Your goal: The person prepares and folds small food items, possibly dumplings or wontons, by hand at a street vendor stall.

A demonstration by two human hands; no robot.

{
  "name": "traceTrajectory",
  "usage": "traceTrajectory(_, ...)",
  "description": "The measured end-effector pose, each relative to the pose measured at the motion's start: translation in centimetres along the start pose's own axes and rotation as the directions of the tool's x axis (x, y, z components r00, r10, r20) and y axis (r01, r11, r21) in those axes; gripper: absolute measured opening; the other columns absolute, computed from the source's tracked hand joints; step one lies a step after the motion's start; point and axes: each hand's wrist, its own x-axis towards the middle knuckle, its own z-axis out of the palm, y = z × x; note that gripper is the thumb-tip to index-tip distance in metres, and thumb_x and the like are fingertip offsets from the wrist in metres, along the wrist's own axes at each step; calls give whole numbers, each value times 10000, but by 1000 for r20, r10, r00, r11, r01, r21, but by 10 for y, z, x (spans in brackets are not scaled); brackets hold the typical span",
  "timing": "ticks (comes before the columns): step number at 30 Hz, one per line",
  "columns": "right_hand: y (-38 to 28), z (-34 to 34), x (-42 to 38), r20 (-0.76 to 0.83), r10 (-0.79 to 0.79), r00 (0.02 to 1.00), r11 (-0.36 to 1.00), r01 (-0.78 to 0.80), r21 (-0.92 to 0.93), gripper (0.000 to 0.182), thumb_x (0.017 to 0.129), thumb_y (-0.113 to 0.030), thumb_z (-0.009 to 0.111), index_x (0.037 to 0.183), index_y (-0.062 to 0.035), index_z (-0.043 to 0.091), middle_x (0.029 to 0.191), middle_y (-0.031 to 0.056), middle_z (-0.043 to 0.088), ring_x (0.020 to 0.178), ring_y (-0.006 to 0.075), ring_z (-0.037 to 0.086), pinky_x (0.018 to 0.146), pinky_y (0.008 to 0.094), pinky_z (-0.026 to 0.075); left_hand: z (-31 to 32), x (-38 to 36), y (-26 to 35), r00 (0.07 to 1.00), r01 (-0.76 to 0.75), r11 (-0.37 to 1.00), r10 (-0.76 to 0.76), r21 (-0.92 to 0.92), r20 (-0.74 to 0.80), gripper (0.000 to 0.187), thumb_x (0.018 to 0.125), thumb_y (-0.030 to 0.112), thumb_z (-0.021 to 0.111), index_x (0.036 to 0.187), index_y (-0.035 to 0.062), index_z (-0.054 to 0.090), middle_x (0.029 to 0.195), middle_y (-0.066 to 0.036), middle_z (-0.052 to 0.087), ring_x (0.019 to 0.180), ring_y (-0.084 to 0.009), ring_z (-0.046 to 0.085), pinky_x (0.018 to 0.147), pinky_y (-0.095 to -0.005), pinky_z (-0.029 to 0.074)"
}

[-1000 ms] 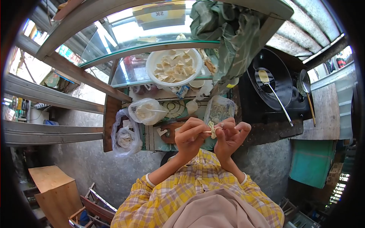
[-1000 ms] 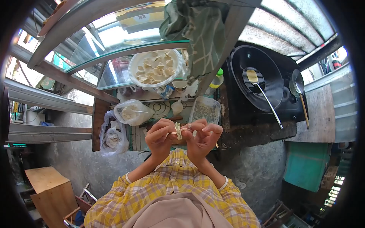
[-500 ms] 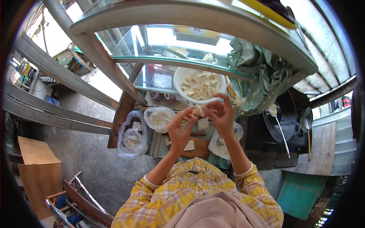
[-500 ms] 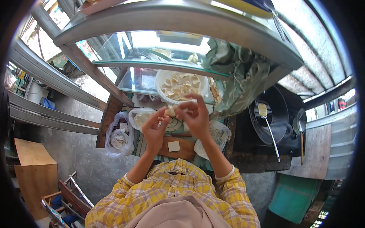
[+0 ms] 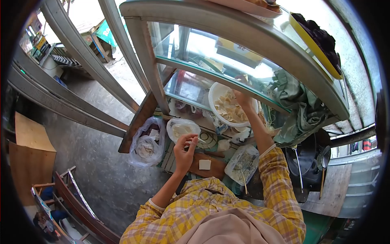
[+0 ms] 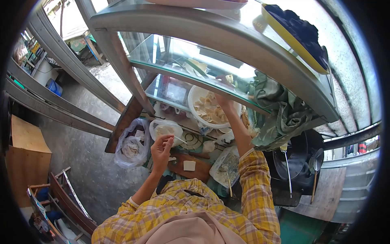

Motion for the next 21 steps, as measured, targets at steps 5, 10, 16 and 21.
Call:
traceTrajectory(5,5,15,-6,16,25,1000,994,-23,-106,266,780,-120,630,1016,-46,530,785,124,606,661,217,592,627,312,470,-15,-5,-9,999,35,999,-35,23,-13,138,873,140,599,914,14,639,876,-25,607,765,-78,539,610,-213,409)
traceTrajectory(10,-14,12,-2,46,115,992,992,-113,-50,263,740,-91,609,979,-66,502,752,186,586,740,370,580,660,437,434,-16,-3,-14,998,52,998,-53,22,26,155,876,155,595,916,12,639,885,-29,612,780,-85,552,633,-210,417)
traceTrajectory(16,-15,20,2,0,128,992,985,-128,-114,248,750,-109,620,971,-69,514,675,181,583,667,360,595,611,450,448,-7,-4,-12,996,29,1000,-28,-6,84,166,883,159,583,933,11,641,887,-38,623,783,-90,567,642,-217,425)
traceTrajectory(21,-18,19,1,-15,137,990,987,-138,-77,262,737,-123,647,963,-49,537,694,180,596,677,355,599,621,441,456,-7,-12,-11,991,52,998,-54,17,126,173,897,156,565,946,1,623,869,-27,617,776,-81,551,690,-218,431)
